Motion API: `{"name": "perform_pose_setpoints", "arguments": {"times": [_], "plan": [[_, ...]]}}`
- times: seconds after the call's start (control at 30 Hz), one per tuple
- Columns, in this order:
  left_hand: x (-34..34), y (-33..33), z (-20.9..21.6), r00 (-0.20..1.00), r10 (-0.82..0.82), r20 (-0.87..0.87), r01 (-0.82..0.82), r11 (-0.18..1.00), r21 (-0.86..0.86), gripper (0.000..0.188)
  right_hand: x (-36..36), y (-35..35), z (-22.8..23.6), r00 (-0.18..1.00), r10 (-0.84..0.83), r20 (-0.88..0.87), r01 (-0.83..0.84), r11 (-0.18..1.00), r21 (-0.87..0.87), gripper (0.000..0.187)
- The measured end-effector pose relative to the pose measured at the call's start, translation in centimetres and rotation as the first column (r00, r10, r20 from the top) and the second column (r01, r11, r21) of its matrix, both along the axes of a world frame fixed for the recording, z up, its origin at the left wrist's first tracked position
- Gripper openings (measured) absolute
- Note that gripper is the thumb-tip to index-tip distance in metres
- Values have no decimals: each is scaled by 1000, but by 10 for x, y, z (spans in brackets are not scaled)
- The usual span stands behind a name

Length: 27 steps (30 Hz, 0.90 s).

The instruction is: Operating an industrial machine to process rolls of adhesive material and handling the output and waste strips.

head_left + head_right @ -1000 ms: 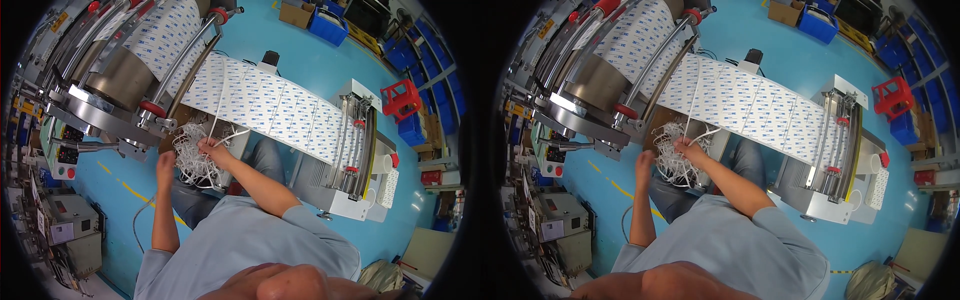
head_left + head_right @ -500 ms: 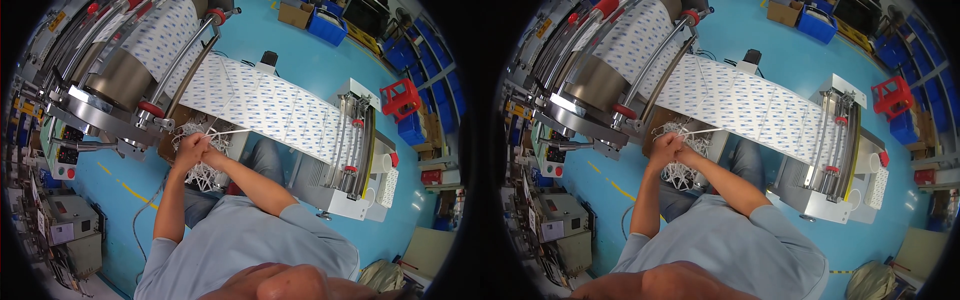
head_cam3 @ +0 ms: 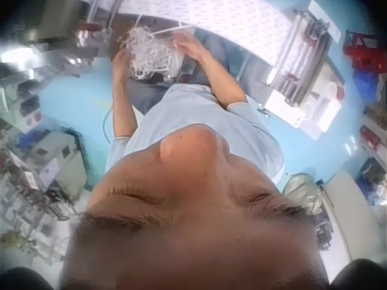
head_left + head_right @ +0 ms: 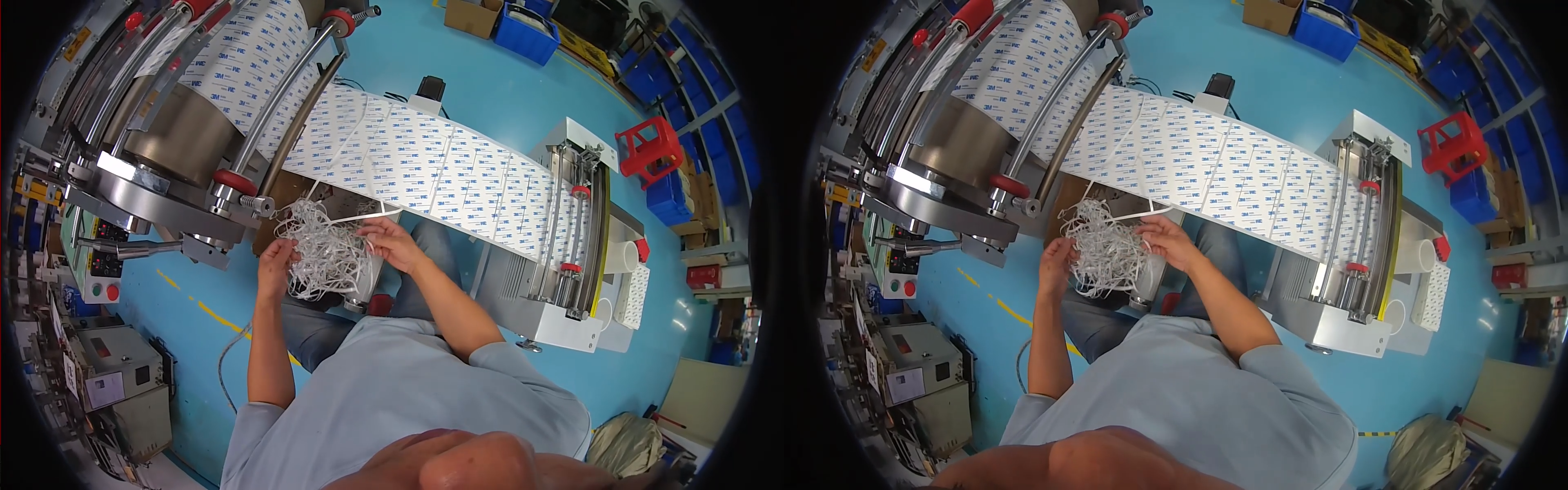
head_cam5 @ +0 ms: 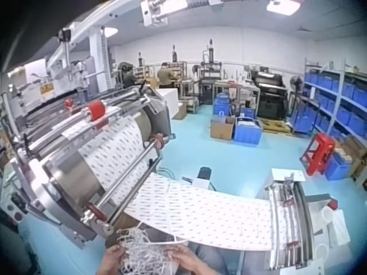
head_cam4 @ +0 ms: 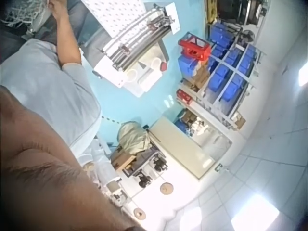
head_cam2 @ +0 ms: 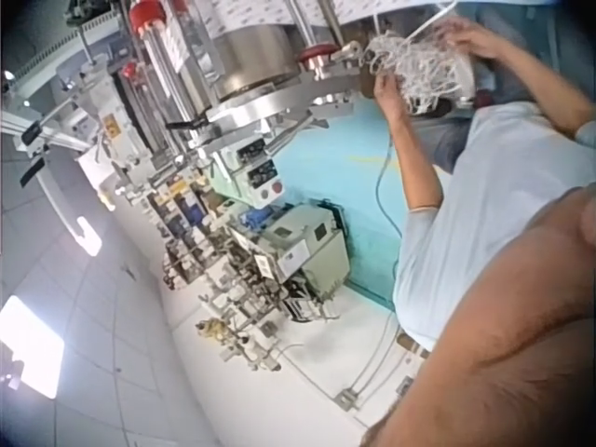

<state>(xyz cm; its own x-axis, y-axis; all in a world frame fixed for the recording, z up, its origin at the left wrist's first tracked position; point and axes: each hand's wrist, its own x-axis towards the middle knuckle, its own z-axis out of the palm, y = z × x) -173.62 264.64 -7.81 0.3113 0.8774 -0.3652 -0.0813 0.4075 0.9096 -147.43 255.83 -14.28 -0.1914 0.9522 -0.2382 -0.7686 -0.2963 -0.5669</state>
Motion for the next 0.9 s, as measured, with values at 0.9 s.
{"name": "perform_pose_setpoints", "arguments": {"times": [0.9], "plan": [[-20, -3, -7, 965, 122, -233, -75, 976, 203, 42, -80, 48, 33, 950, -306, 70, 309, 951, -34, 8]]}}
